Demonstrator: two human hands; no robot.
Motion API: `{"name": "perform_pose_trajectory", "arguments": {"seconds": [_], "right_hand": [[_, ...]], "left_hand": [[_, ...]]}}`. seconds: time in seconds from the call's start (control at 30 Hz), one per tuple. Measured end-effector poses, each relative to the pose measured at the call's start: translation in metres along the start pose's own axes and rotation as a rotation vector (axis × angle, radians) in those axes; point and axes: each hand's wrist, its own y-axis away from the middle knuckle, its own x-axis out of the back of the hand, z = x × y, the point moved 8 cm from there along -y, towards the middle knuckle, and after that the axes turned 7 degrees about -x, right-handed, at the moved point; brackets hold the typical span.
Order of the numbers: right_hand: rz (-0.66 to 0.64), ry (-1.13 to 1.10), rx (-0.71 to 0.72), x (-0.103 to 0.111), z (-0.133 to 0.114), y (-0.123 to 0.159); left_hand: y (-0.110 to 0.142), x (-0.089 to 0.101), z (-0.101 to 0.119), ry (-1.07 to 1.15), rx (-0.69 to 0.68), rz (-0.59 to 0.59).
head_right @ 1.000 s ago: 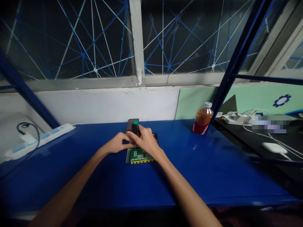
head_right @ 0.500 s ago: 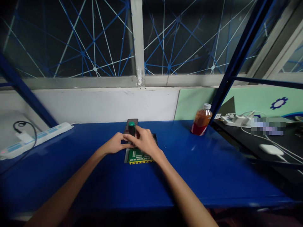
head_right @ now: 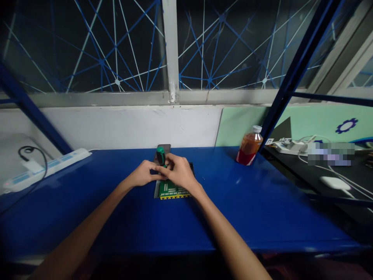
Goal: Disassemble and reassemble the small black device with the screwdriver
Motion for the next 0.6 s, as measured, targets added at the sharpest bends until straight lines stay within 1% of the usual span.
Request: {"name": "perform_pose_trajectory", "arguments": {"seconds": [0.13,0.3,0.47,0.6], "right_hand": [[0.014,0.023,-0.004,0.0003,-0.0019,0.0007],[0.002,-0.008,-0.008,-0.0005,-0.0022,0.0012],[0.007,-0.029,-0.024,-0.0002,-0.0024,0.0011],[0.005,-0.030,-0.029,-0.0005,-0.0019,0.0007]], "left_hand": [[0.0000,0.0000,0.0048,0.031,-0.027,0.002],[0.0007,-0.0074,0.0073,0.097,-0.053,-0.080],[0.0006,-0.0048,0.0026,0.073,-0.015,-0.040],[-0.0001,-0.0034,0.0062,0.049,-0.017,-0.032]]}}
